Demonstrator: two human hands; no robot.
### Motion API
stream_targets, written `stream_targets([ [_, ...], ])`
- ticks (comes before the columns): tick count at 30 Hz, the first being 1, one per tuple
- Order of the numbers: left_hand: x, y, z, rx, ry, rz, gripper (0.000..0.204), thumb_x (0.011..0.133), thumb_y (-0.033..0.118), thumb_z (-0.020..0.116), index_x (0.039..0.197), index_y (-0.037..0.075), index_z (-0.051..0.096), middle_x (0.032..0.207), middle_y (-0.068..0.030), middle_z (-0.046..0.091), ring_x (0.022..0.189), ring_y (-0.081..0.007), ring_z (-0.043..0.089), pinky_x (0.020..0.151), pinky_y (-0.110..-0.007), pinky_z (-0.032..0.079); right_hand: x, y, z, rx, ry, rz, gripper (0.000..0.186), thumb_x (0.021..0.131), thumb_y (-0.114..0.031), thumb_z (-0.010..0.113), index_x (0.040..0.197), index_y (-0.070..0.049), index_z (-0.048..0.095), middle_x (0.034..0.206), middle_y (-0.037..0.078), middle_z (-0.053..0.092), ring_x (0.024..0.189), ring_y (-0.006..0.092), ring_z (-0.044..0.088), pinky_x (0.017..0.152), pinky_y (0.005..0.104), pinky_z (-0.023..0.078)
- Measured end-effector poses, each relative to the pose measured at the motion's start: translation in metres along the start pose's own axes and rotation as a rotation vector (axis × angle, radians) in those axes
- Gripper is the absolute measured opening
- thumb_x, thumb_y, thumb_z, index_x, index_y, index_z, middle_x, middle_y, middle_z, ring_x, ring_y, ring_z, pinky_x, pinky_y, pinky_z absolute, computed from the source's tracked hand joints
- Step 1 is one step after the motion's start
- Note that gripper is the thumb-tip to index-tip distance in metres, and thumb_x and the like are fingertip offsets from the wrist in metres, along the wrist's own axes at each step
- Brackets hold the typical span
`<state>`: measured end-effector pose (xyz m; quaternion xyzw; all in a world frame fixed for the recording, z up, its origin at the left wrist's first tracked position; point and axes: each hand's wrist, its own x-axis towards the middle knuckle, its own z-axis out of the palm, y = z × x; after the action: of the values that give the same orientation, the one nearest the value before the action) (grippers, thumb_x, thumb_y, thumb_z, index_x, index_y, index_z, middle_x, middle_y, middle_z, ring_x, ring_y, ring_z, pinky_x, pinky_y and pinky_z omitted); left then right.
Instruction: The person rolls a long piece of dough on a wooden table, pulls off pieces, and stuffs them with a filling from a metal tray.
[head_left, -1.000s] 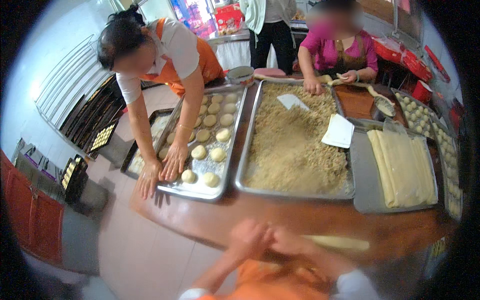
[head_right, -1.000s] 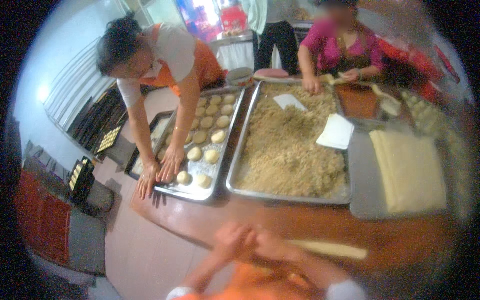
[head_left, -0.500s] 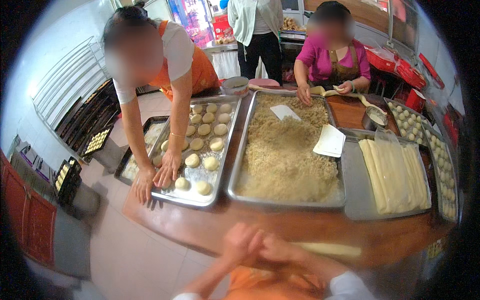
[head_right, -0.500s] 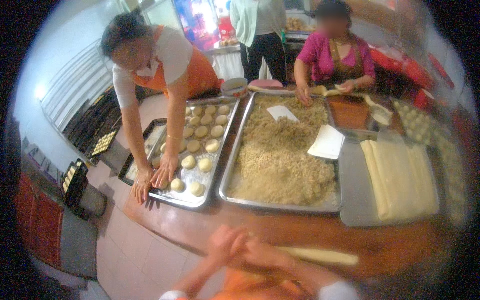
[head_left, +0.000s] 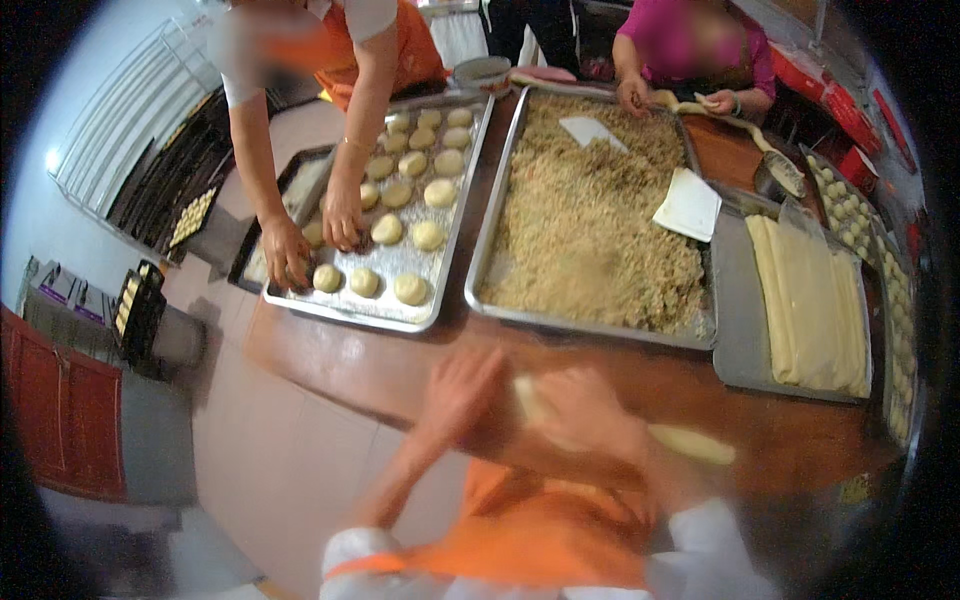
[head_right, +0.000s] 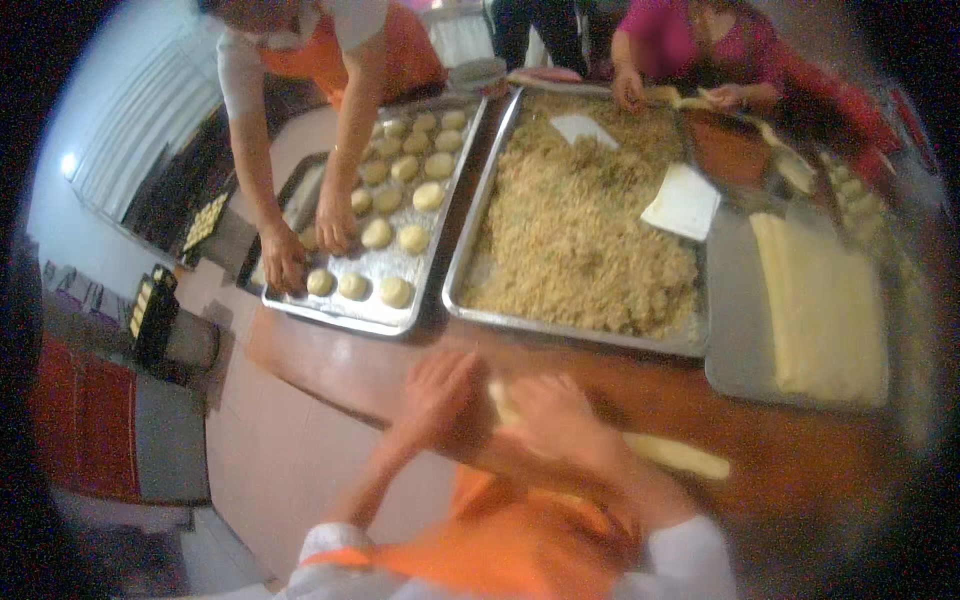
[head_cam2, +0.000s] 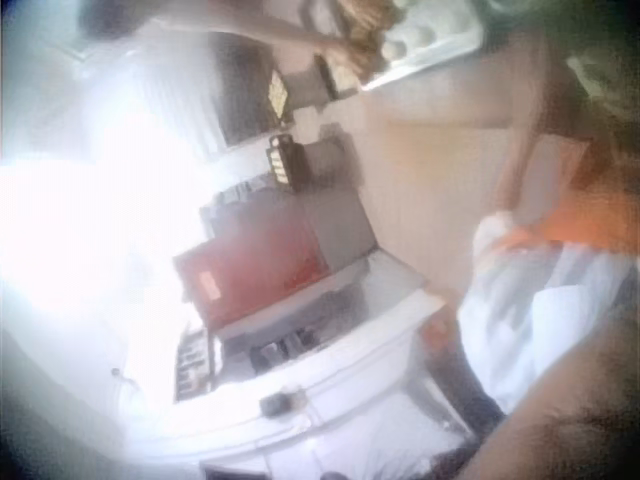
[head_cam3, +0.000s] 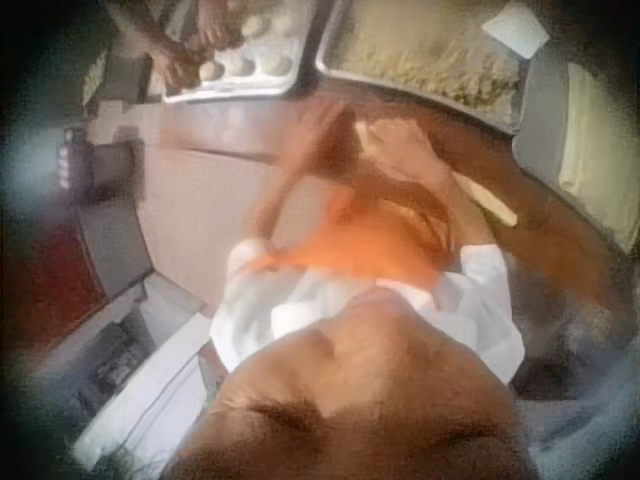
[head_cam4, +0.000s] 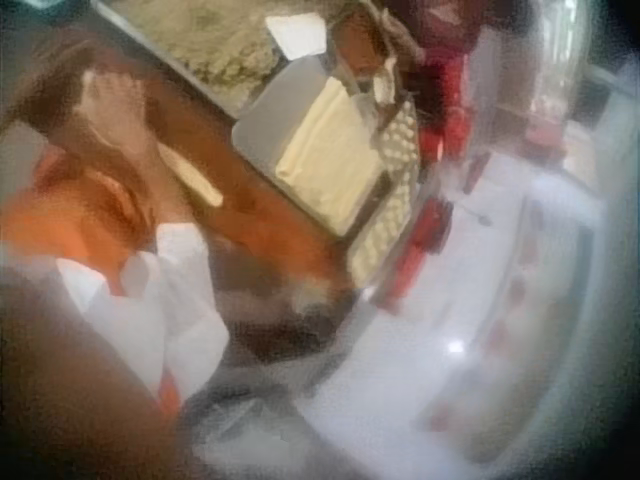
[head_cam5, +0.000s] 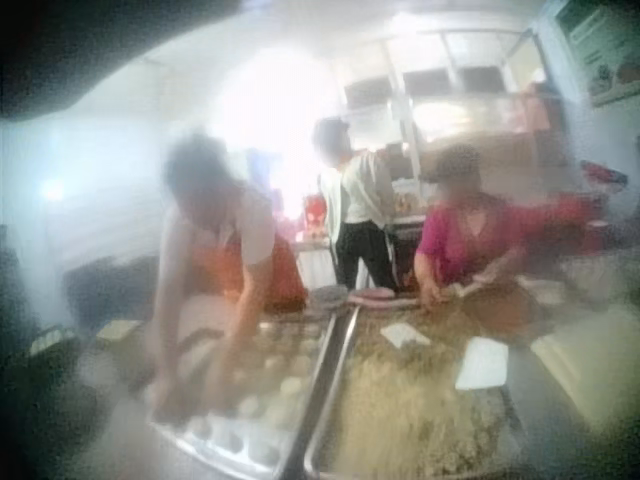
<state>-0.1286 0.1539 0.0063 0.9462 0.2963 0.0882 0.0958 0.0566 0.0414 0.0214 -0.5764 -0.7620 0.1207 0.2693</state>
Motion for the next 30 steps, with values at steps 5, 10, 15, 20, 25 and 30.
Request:
stream_targets([
  [5,-0.012,-0.006,0.010,-0.009,-0.073,0.030,0.058,0.076,0.035,0.053,0.125,0.007,0.038,0.131,-0.0142,0.034,0.121,-0.0302,0.031,0.103,-0.042,0.019,0.007,0.025,-0.022,0.019,0.145,0.018,0.028,0.077,-0.020,0.058,0.098,-0.003,0.054,0.095,0.014,0.056,0.089,0.0300,0.053,0.078,0.0388,0.043],
  [10,0.006,0.001,-0.002,0.041,-0.154,0.057,0.067,0.076,0.049,0.048,0.129,0.010,0.033,0.136,-0.0154,0.026,0.125,-0.0324,0.024,0.103,-0.047,0.013,0.033,0.073,-0.069,-0.064,0.329,0.214,0.040,0.079,-0.019,0.057,0.113,-0.001,0.045,0.115,0.017,0.047,0.108,0.0315,0.045,0.092,0.0386,0.037],
  [15,0.004,0.004,0.012,0.004,-0.071,0.088,0.067,0.078,0.055,0.043,0.130,0.014,0.033,0.137,-0.0158,0.025,0.126,-0.0317,0.023,0.102,-0.051,0.011,0.087,0.129,-0.056,-0.186,0.053,0.247,0.066,0.080,-0.036,0.054,0.131,-0.007,0.025,0.138,0.014,0.021,0.128,0.0299,0.019,0.105,0.0392,0.018],
  [20,0.009,0.005,0.002,0.014,-0.119,0.080,0.067,0.077,0.057,0.043,0.129,0.014,0.035,0.136,-0.0155,0.026,0.126,-0.0318,0.023,0.101,-0.052,0.013,0.138,0.153,-0.029,-0.391,0.001,-0.124,0.041,0.078,-0.029,0.055,0.112,-0.007,0.049,0.127,0.012,0.038,0.123,0.0295,0.027,0.103,0.0375,0.020],
  [25,0.014,0.005,0.000,0.069,-0.137,0.096,0.064,0.078,0.055,0.042,0.126,0.013,0.038,0.133,-0.0155,0.030,0.124,-0.0322,0.025,0.101,-0.052,0.015,0.160,0.221,-0.046,-0.364,0.031,0.137,0.020,0.072,-0.019,0.056,0.084,-0.003,0.056,0.097,0.012,0.052,0.100,0.0304,0.044,0.090,0.0398,0.034],
  [30,0.009,0.002,0.001,0.052,-0.052,0.114,0.061,0.079,0.053,0.041,0.124,0.011,0.041,0.130,-0.0154,0.034,0.121,-0.0320,0.029,0.099,-0.050,0.019,0.103,0.223,-0.047,-0.495,0.275,0.059,0.016,0.070,-0.012,0.052,0.082,-0.002,0.055,0.087,0.014,0.053,0.090,0.0302,0.048,0.082,0.0385,0.040],
])
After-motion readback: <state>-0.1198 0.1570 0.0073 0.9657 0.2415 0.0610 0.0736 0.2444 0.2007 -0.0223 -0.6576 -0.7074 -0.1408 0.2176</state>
